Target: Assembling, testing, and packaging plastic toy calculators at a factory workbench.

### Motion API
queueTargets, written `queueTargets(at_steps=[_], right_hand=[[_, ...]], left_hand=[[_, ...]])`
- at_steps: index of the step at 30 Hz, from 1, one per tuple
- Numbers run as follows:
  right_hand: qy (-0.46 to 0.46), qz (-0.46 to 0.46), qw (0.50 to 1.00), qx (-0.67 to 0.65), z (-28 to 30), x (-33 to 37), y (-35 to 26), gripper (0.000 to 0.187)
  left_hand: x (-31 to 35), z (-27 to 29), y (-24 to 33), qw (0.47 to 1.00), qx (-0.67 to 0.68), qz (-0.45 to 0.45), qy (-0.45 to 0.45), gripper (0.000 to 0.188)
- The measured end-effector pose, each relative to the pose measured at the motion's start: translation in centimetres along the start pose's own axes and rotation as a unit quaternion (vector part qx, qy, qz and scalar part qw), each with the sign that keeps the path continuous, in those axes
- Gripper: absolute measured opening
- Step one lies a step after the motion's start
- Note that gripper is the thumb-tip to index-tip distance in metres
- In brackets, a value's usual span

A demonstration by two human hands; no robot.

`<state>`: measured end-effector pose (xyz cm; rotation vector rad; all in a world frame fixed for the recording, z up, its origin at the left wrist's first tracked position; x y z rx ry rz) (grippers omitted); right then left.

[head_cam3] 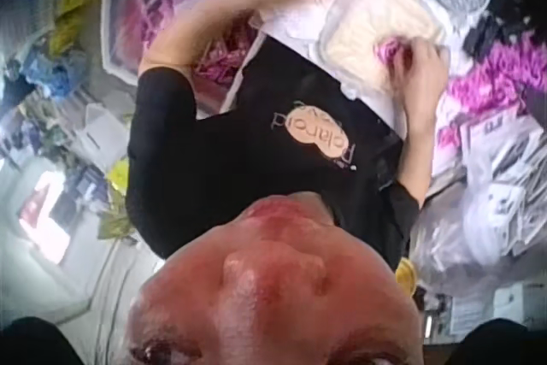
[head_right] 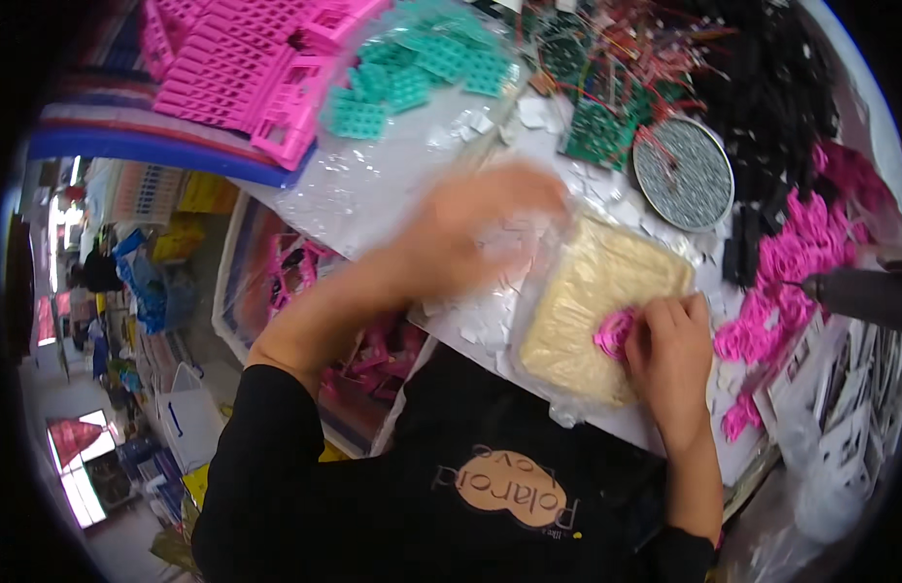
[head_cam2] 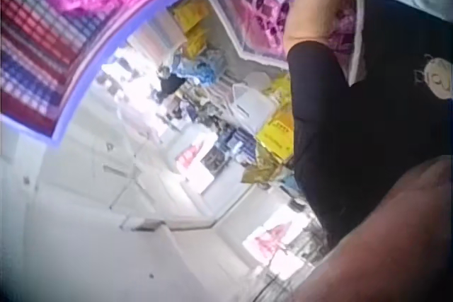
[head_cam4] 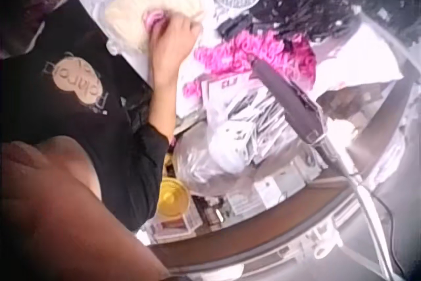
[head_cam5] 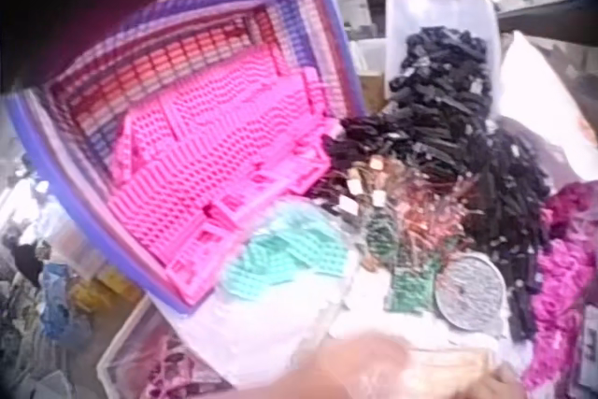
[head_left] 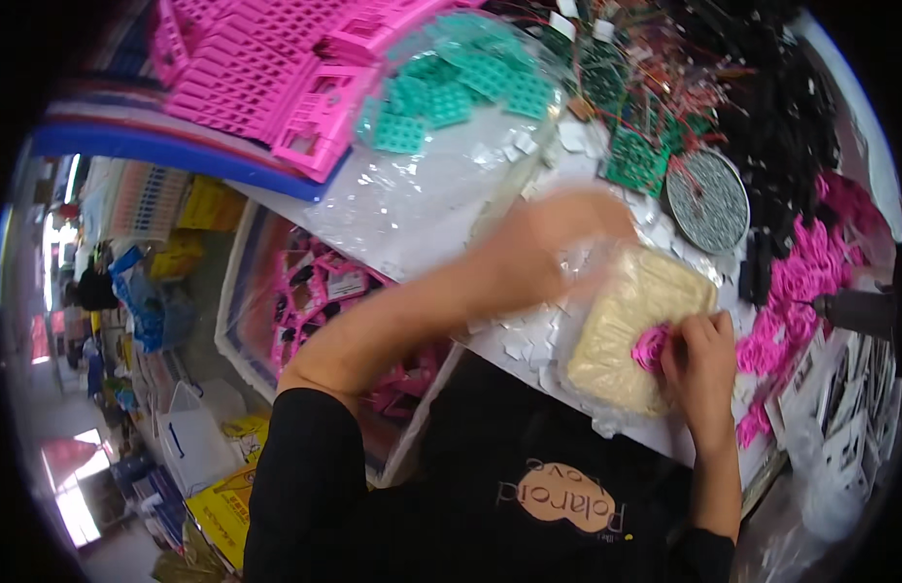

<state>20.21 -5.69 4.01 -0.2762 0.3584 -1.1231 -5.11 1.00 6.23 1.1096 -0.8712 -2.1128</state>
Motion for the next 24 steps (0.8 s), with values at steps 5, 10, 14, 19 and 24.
queueTargets(at_steps=[5, 10, 14, 19, 24], right_hand=[[0.005, 0.000, 1.000, -0.010, 0.0, -0.1, -0.5, 0.019], [0.014, 0.000, 1.000, -0.028, -0.1, -0.2, -0.2, 0.019], [0.007, -0.002, 1.000, -0.017, 0.1, 0.0, 0.0, 0.019], [0.003, 0.021, 1.000, -0.019, -0.1, 0.2, -0.2, 0.021], [0.051, 0.003, 0.997, -0.059, 1.2, 0.0, -0.3, 0.037]], left_hand=[[-1.4, 25.2, -8.9, 0.801, -0.497, 0.239, 0.233, 0.036], [3.0, 33.5, -17.6, 0.668, -0.518, 0.534, 0.026, 0.097], [1.2, 31.8, -17.3, 0.693, -0.491, 0.527, 0.002, 0.104], [-2.1, 29.9, -17.3, 0.750, -0.619, 0.232, 0.022, 0.054], [-4.5, 31.9, -14.0, 0.869, -0.460, 0.180, 0.029, 0.043]])
Point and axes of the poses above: each hand's wrist, its own x-axis away from the middle knuckle, its own z-axis out of the back of the hand, y = z × x, the point moved 4 cm from there along -x, towards the middle knuckle
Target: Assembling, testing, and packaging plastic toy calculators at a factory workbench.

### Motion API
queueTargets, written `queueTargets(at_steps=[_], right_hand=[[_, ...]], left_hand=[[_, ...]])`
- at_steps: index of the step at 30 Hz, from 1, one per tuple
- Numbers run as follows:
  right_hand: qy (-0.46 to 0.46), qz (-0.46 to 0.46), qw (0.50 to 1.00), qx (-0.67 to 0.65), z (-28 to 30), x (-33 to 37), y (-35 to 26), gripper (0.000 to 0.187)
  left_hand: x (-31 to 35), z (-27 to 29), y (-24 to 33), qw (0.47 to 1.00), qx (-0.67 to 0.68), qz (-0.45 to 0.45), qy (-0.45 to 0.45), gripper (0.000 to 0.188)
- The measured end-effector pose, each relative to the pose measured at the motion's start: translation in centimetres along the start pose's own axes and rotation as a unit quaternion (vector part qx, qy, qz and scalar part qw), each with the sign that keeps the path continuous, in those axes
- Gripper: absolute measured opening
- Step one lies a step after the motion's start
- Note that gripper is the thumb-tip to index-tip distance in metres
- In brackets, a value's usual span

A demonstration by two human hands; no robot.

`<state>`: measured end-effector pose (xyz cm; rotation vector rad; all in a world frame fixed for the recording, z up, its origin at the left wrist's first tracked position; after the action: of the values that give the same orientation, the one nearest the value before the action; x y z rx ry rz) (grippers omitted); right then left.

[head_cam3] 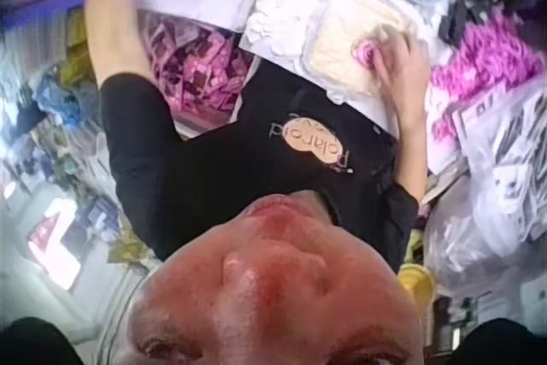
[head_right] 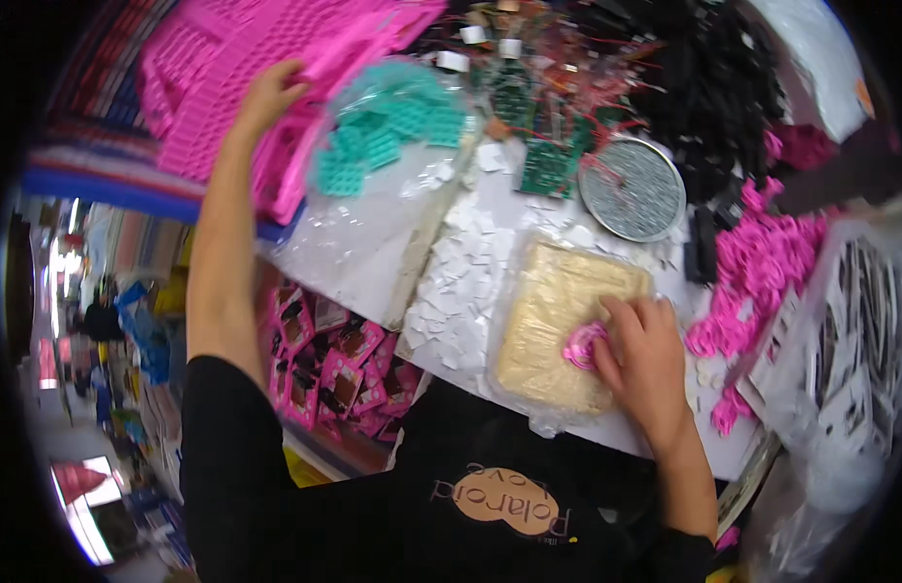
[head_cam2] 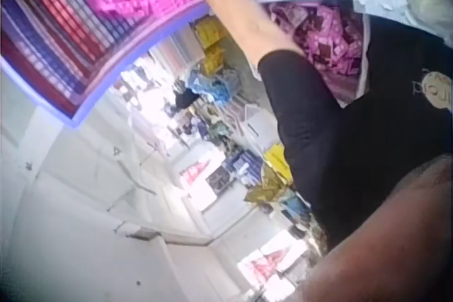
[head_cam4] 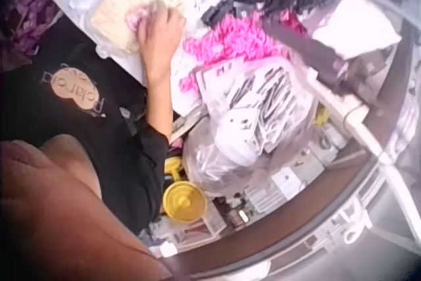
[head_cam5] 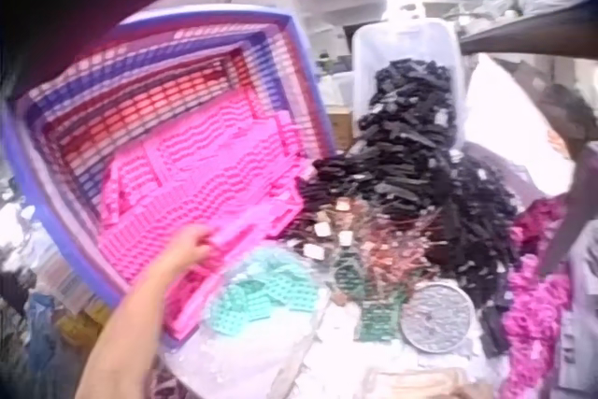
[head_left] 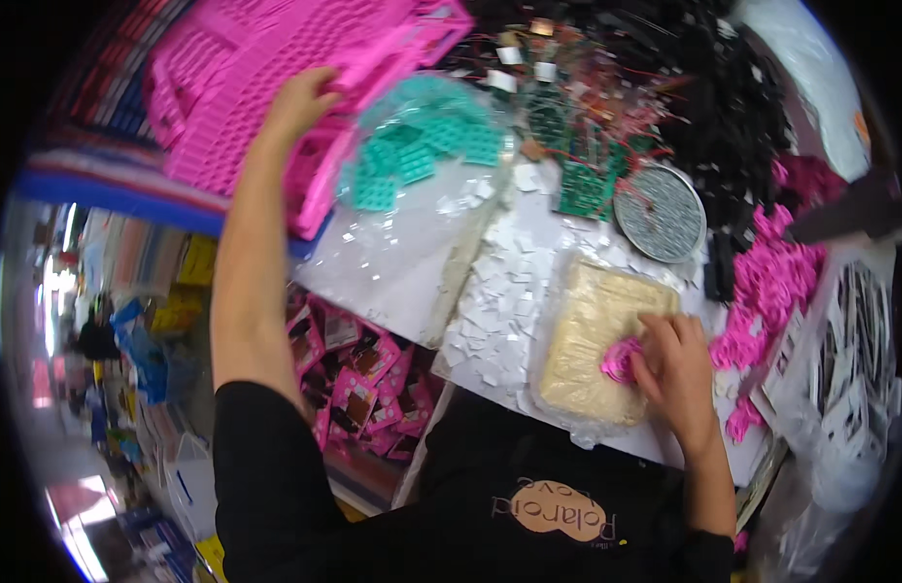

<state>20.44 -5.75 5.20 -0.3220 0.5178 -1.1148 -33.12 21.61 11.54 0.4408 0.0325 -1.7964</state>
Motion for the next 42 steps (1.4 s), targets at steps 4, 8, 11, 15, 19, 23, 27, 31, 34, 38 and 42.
queueTargets(at_steps=[4, 8, 11, 15, 19, 23, 27, 31, 34, 38, 42], right_hand=[[0.109, 0.037, 0.990, -0.086, 2.1, 0.7, -0.4, 0.049], [-0.082, -0.135, 0.775, -0.612, -0.4, -0.2, -3.8, 0.089], [-0.071, -0.137, 0.657, -0.738, -2.0, 0.0, -5.5, 0.061], [-0.106, -0.143, 0.707, -0.685, 0.2, 2.9, -2.4, 0.063], [-0.213, -0.179, 0.759, -0.589, 1.8, 4.6, -2.7, 0.048], [0.005, -0.139, 0.977, -0.165, 10.2, 5.0, 4.1, 0.044], [0.187, -0.190, 0.883, 0.387, 23.7, 10.3, 15.0, 0.051], [0.074, -0.396, 0.841, 0.361, 29.0, 12.9, 20.3, 0.036], [0.176, -0.364, 0.859, 0.315, 31.4, 11.6, 17.3, 0.024], [0.441, -0.025, 0.885, 0.144, 30.8, 10.5, 2.9, 0.031], [0.300, 0.148, 0.942, 0.018, 21.7, 8.0, -4.4, 0.029]], left_hand=[[3.2, 5.8, 12.7, 0.997, 0.028, 0.010, 0.069, 0.034], [15.2, 4.4, 29.2, 0.973, 0.002, -0.228, 0.028, 0.007], [22.3, 0.7, 36.4, 0.926, 0.071, -0.321, -0.188, 0.030], [21.7, -0.5, 35.2, 0.938, 0.328, -0.109, 0.031, 0.073], [22.2, -7.4, 37.0, 0.608, 0.722, 0.246, -0.220, 0.082], [22.3, -7.8, 34.7, 0.585, 0.746, 0.246, -0.201, 0.087], [21.2, -6.7, 34.6, 0.626, 0.735, 0.216, -0.148, 0.082], [20.9, -8.2, 34.5, 0.621, 0.740, 0.184, -0.181, 0.062], [21.4, -8.7, 34.6, 0.616, 0.732, 0.218, -0.193, 0.052], [21.0, -9.1, 36.5, 0.616, 0.732, 0.191, -0.218, 0.050], [20.7, -10.5, 39.9, 0.491, 0.815, 0.179, -0.249, 0.071]])
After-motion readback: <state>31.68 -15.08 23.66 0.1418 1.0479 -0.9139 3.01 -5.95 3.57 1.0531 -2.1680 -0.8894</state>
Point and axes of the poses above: each hand's wrist, its own x-axis away from the middle knuckle, its own z-axis out of the back of the hand, y = z × x, the point moved 4 cm from there along -x, towards the middle knuckle
